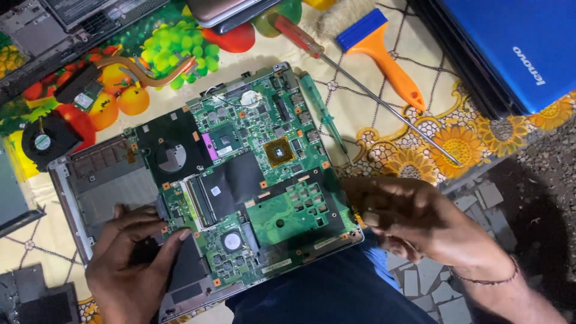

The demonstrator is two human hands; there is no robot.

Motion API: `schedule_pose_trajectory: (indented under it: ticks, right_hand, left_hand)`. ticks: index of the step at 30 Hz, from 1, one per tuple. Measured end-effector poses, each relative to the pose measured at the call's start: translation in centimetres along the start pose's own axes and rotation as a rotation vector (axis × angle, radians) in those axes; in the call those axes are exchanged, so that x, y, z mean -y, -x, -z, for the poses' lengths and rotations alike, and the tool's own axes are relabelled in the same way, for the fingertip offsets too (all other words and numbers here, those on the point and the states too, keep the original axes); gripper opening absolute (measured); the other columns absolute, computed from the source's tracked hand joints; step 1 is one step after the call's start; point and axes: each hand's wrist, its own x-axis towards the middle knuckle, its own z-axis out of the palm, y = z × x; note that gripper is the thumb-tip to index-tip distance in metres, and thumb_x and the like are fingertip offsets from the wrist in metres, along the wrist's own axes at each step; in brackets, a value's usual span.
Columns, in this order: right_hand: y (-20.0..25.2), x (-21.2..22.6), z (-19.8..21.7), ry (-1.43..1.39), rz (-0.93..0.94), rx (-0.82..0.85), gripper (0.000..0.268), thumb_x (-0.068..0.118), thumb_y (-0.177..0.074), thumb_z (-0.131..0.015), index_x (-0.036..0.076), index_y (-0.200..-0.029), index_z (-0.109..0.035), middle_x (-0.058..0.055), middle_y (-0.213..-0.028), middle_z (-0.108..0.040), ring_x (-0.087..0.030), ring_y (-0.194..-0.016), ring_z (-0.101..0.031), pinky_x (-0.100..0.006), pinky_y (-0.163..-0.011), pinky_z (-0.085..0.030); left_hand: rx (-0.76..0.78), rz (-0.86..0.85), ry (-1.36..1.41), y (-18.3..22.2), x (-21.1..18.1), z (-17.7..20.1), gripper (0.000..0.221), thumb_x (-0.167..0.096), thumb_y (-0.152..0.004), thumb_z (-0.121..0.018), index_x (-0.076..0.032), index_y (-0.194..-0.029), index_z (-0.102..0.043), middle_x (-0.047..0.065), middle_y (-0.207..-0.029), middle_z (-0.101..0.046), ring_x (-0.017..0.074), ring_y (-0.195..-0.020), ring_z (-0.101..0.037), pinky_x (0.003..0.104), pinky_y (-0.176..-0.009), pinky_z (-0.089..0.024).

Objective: Reconnecting motherboard cables and components during a laptop repair

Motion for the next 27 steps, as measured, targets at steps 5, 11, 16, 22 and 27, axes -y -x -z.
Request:
schedule_pose_trajectory:
  ticks: [5, 11, 16, 22, 27]
  right_hand:
    - [-0.4, -2.2, 1.1, -0.601, 0.059, 0.229, 0.066, -0.011, -0.096, -0.051, -0.010, -0.158, -0.030, -0.007, -0.083, -0.051, -0.010, -0.062, -0.052, -0.017, -0.040, -0.045]
    - [-1.2, -2.3, 1.2, -0.821, 0.004, 0.243, 0.069, -0.008, -0.093, -0.058, -0.016, -0.155, -0.029, -0.008, -0.073, -0.046, -0.009, -0.055, -0.045, -0.019, -0.036, -0.039]
    - [0.0, -1.5, 2.5, -0.305, 0.172, 0.315, 0.071, 0.015, -0.101, -0.067, -0.005, -0.159, -0.031, -0.011, -0.090, -0.064, -0.016, -0.066, -0.064, -0.023, -0.049, -0.058]
    - [-4.2, 6.6, 2.0, 1.075, 0.416, -0.229, 0.022, 0.003, -0.098, -0.060, -0.001, -0.117, -0.071, -0.017, -0.108, -0.078, -0.026, -0.087, -0.078, -0.030, -0.068, -0.067]
    - [-11.0, 10.3, -0.7, 1.250, -0.010, -0.212, 0.015, 0.020, -0.104, -0.061, 0.007, -0.109, -0.065, -0.013, -0.092, -0.069, -0.029, -0.074, -0.065, -0.035, -0.061, -0.057]
  left_hand:
    - [0.007, -0.050, 0.005, 0.0, 0.6, -0.2, 0.022, 0.001, -0.080, -0.089, 0.005, -0.094, -0.071, 0.022, -0.107, -0.070, 0.0333, -0.104, -0.069, 0.053, -0.124, -0.046]
    - [0.003, -0.047, 0.068, 0.1, 0.5, -0.2, 0.021, 0.004, -0.081, -0.087, 0.006, -0.093, -0.069, 0.021, -0.102, -0.067, 0.0316, -0.101, -0.067, 0.057, -0.130, -0.043]
    - [0.001, -0.071, 0.070, 0.0, 0.8, -0.3, 0.021, 0.003, -0.082, -0.086, 0.003, -0.092, -0.068, 0.021, -0.104, -0.069, 0.0327, -0.104, -0.068, 0.053, -0.127, -0.043]
    - [0.001, -0.063, 0.062, -0.3, -0.4, 0.2, 0.022, 0.007, -0.081, -0.087, 0.009, -0.095, -0.070, 0.023, -0.104, -0.066, 0.0323, -0.104, -0.068, 0.050, -0.126, -0.046]
    - [0.031, 0.014, -0.039, 0.0, -2.0, 0.8, 0.023, -0.001, -0.084, -0.087, 0.007, -0.102, -0.075, 0.019, -0.113, -0.070, 0.0298, -0.109, -0.068, 0.041, -0.107, -0.051]
